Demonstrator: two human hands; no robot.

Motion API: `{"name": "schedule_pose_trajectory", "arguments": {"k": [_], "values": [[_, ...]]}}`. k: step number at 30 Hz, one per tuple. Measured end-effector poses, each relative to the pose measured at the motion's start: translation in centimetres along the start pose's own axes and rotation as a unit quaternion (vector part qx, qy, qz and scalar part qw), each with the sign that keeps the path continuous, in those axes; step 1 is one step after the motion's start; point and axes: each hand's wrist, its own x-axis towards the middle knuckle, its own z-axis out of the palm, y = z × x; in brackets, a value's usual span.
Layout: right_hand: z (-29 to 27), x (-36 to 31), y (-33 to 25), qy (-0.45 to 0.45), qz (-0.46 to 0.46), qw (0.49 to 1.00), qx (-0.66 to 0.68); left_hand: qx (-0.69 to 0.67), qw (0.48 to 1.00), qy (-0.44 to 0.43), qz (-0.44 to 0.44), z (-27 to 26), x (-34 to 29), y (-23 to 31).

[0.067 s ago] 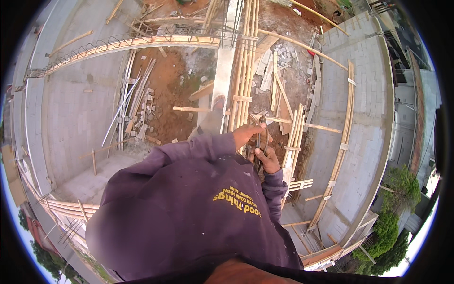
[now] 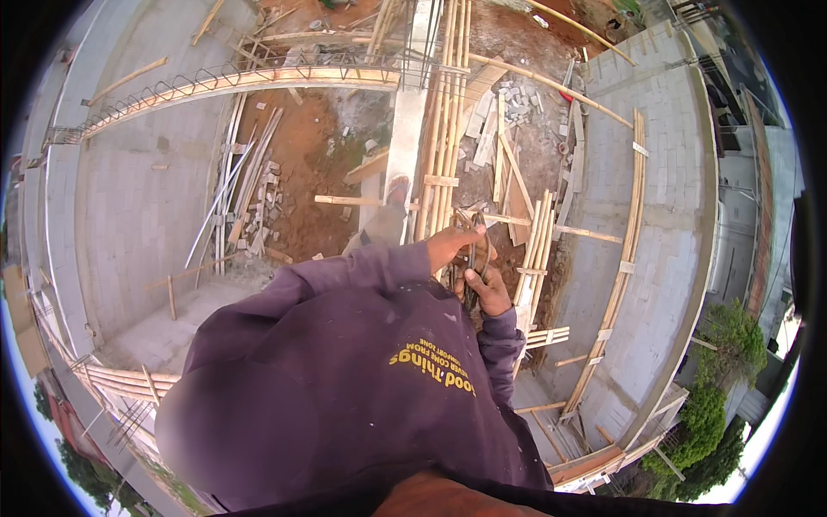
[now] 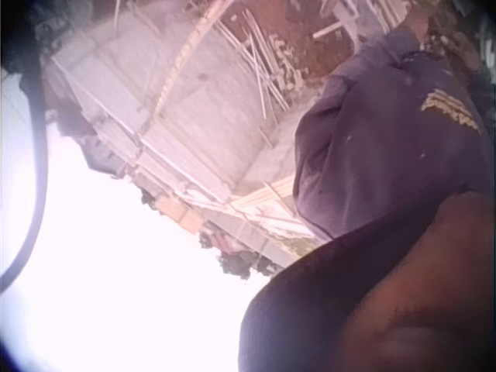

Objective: The person lifts and positions a rectangular metal rebar cage onto a vertical rebar column at a construction site. They then use a wire-tying tool to secure the cage to the column by twisting binding wires around the intersections.

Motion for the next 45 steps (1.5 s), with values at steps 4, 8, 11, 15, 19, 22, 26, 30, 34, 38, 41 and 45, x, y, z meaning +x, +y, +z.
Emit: {"name": "schedule_pose_trajectory", "arguments": {"k": [4,8,11,15,19,22,26,30,34,38,41,45], "values": [[-4.7,9.6,-3.5,0.057,0.016,0.998,0.028,0.224,0.974,0.011,0.001,-6.2,8.4,6.7],[-9.7,16.4,-3.9,0.159,0.077,0.976,0.126,0.307,0.948,0.058,0.059,-11.9,11.8,11.6],[-13.2,20.2,-1.3,0.208,0.079,0.938,0.266,0.17,0.978,0.121,0.018,-17.6,13.5,15.7],[-16.5,23.7,4.7,0.371,0.134,0.884,0.253,0.144,0.958,0.245,0.033,-25.6,15.8,20.4],[-19.5,24.9,11.8,0.412,0.193,0.85,0.266,0.151,0.928,0.324,0.109,-34.4,19.1,24.5],[-20.4,25.0,16.5,0.384,0.251,0.846,0.271,0.219,0.868,0.437,0.087,-40.0,22.4,28.0],[-20.1,26.7,16.9,0.402,0.28,0.834,0.254,0.234,0.842,0.473,0.11,-44.7,27.7,33.2],[-18.5,30.4,12.3,0.411,0.305,0.815,0.272,0.328,0.776,0.526,0.116,-48.5,33.4,36.8],[-17.7,34.2,8.9,0.452,0.3,0.789,0.288,0.339,0.793,0.491,0.122,-52.6,37.9,38.2],[-18.4,37.8,7.6,0.443,0.286,0.801,0.284,0.278,0.823,0.482,0.113,-53.8,39.1,37.4],[-19.1,40.3,6.7,0.428,0.285,0.817,0.261,0.257,0.805,0.51,0.158,-53.2,38.8,37.1],[-19.6,43.7,5.6,0.446,0.269,0.808,0.275,0.36,0.741,0.532,0.197,-53.3,39.5,39.5]]}}
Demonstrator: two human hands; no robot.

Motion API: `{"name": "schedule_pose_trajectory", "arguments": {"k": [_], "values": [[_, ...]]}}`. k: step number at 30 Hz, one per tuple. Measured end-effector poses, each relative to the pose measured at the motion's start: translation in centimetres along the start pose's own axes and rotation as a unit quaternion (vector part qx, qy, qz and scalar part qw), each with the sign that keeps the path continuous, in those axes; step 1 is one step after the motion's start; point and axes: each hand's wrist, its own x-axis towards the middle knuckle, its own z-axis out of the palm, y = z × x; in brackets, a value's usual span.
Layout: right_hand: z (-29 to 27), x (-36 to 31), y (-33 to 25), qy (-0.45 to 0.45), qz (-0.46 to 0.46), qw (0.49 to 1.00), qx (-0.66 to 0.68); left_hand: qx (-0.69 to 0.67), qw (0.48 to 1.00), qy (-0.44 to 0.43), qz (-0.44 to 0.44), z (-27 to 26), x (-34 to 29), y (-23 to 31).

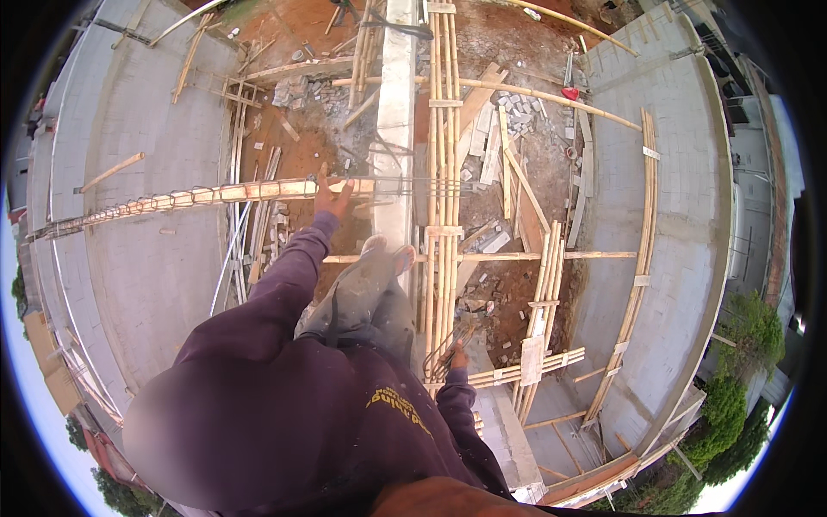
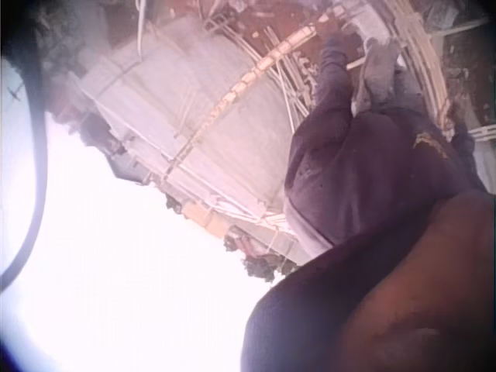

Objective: The person lifts and positions a rectangular metal rebar cage onto a vertical rebar column at a construction site. They then use a wire-tying tool to secure the cage to the column by twisting binding wires around the intersections.

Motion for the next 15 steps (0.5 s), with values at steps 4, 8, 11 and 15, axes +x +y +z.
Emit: {"name": "schedule_pose_trajectory", "arguments": {"k": [4,8,11,15], "values": [[2.5,0.8,-1.5,-0.007,-0.044,0.997,-0.07,0.019,0.997,-0.06,0.05,0.7,3.1,1.2],[4.9,2.0,-3.3,0.031,-0.029,0.988,-0.147,-0.041,0.986,-0.142,0.076,0.7,4.2,1.0],[7.2,4.0,-4.6,0.039,-0.009,0.988,-0.148,-0.097,0.981,-0.15,0.069,0.9,5.0,0.7],[10.9,8.1,-6.1,0.049,-0.059,0.981,-0.179,-0.175,0.967,-0.152,0.103,2.6,6.6,0.6]]}}
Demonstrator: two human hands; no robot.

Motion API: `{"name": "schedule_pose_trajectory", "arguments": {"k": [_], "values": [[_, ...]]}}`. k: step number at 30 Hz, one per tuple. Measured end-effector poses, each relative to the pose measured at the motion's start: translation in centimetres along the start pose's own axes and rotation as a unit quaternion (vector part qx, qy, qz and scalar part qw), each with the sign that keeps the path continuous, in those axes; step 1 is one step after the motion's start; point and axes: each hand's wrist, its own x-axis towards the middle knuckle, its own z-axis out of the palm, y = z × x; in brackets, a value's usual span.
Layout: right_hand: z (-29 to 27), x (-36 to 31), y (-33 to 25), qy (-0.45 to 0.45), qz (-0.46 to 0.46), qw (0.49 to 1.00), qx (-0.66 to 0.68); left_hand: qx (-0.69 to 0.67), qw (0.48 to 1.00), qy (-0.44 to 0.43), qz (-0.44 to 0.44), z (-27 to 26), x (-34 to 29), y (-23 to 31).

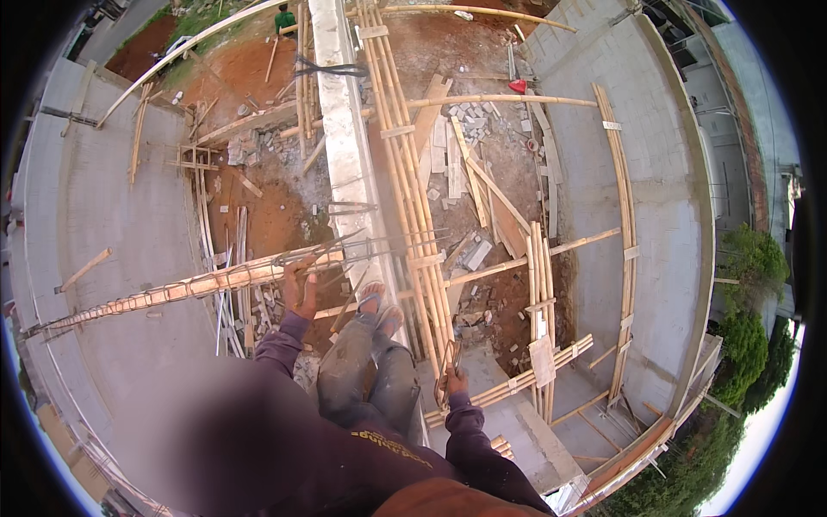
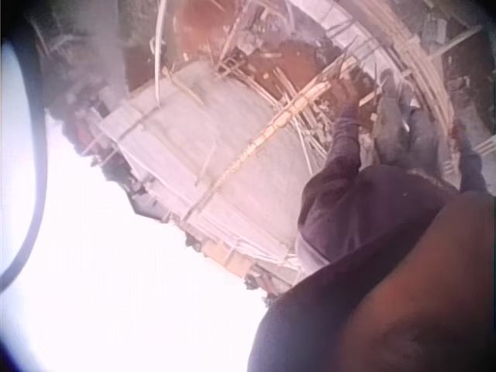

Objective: The person lifts and positions a rectangular metal rebar cage onto a vertical rebar column at a construction site. They then use a wire-tying tool to secure the cage to the column by twisting binding wires around the intersections.

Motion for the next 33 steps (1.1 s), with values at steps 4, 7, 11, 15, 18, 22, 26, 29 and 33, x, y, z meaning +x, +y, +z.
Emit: {"name": "schedule_pose_trajectory", "arguments": {"k": [4,7,11,15,18,22,26,29,33], "values": [[3.8,3.4,-1.8,-0.017,-0.045,0.998,0.033,0.052,0.998,0.033,0.019,0.3,-0.2,-1.2],[6.6,7.0,-3.9,-0.027,-0.051,0.997,0.044,0.04,0.997,0.03,0.058,0.4,0.0,-3.0],[9.5,12.7,-5.8,-0.05,-0.084,0.993,0.063,0.051,0.996,0.032,0.073,0.4,0.5,-4.4],[12.0,17.3,-8.7,-0.059,-0.169,0.983,0.045,0.032,0.993,0.022,0.114,0.4,0.8,-5.3],[13.1,18.8,-11.7,-0.056,-0.226,0.971,0.058,-0.001,0.992,0.044,0.121,0.2,0.8,-6.4],[13.6,21.0,-16.1,-0.061,-0.322,0.945,0.012,-0.028,0.984,0.033,0.174,-0.1,1.0,-8.2],[14.8,25.4,-20.1,-0.06,-0.435,0.898,-0.008,-0.065,0.966,-0.047,0.245,-0.2,1.2,-9.6],[16.2,28.8,-21.2,-0.048,-0.52,0.851,-0.049,-0.088,0.959,-0.032,0.266,0.0,0.7,-10.9],[18.1,32.2,-21.0,-0.061,-0.612,0.787,-0.044,-0.005,0.932,0.064,0.356,-0.3,0.3,-13.6]]}}
